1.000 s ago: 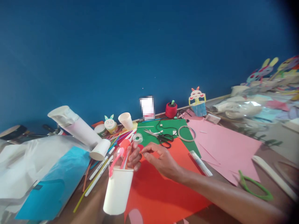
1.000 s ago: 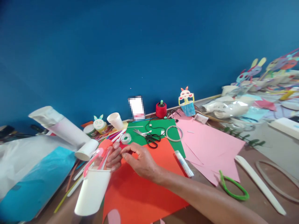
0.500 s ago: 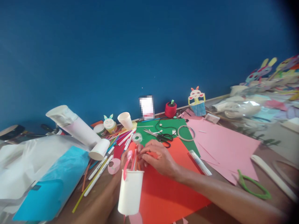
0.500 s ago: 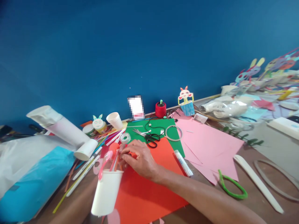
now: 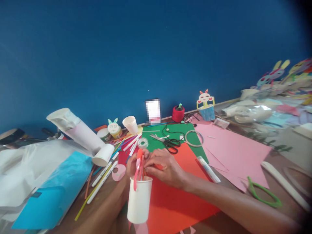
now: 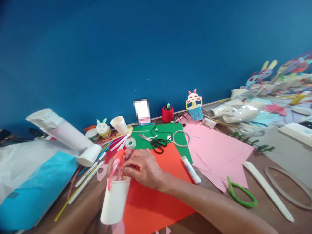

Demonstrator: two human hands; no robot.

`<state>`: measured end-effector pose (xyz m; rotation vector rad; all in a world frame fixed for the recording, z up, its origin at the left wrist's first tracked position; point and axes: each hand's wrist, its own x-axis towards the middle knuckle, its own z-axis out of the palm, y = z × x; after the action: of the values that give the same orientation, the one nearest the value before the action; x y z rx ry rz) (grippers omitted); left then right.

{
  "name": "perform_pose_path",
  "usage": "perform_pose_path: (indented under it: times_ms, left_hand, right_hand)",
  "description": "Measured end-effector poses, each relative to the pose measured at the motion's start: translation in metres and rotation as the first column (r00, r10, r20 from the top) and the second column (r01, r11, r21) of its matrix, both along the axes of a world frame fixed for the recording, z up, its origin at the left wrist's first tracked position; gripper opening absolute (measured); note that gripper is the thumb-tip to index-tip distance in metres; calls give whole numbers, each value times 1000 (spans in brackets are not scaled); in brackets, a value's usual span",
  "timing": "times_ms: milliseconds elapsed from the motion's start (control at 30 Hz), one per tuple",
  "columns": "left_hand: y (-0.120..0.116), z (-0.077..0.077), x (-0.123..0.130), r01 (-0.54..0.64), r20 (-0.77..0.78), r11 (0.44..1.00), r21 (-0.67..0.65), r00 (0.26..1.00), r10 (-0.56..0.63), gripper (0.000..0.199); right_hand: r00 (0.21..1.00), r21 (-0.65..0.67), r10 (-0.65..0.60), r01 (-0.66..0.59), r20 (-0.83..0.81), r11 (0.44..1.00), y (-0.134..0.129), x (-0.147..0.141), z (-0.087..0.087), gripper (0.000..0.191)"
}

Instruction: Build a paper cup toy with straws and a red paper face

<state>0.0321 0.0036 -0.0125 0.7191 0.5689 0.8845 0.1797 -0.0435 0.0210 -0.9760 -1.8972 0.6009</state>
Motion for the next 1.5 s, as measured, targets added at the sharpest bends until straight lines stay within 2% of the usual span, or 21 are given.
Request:
perform_pose_path:
  times_ms: [100, 200, 333, 533, 767, 933, 1100, 1300, 1400, 1500]
  left_hand:
    - [1, 3, 4, 34, 83, 999, 30, 996, -37, 10]
    - [1, 3, 7, 85, 131, 996, 12, 988, -86, 10]
    - [0, 3, 7, 92, 121, 996, 5, 988, -92, 8]
    - [-4, 11, 9, 21, 62, 1000, -6, 998, -21, 8]
    - [0, -1, 9, -64, -28, 998, 27, 997, 65, 6]
    - [1, -3, 8, -55, 4, 998, 24, 998, 55, 9]
    - [-1, 4, 8, -59, 0, 997, 41, 998, 59, 7]
    - [-3, 9, 9, -68, -70, 997, 48, 995, 71, 9]
    - [-2, 7, 10, -74, -105, 994, 80, 991, 82, 9]
    - [-2, 4, 10, -90, -137, 990, 110, 985, 105, 8]
  right_hand:
    - [992, -148, 79, -93, -98, 985, -2, -1, 3, 10]
    - [980, -331, 108, -158, -166, 930, -3, -1, 4, 13]
    - [985, -446, 72, -134, -154, 885, -3, -1, 4, 17]
    - [994, -452, 25, -72, -108, 889, 1, 0, -3, 22]
    - [995, -436, 12, -52, -95, 898, 6, 0, -9, 15]
    - [986, -430, 34, -101, -161, 897, 7, -1, -11, 3]
    - [965, -489, 64, -185, -253, 853, 8, -1, -11, 4]
    - [958, -567, 74, -226, -279, 792, 11, -1, -13, 26]
    - [963, -558, 58, -201, -263, 805, 11, -1, -15, 29]
    - [970, -499, 52, -167, -236, 850, 11, -2, -15, 22]
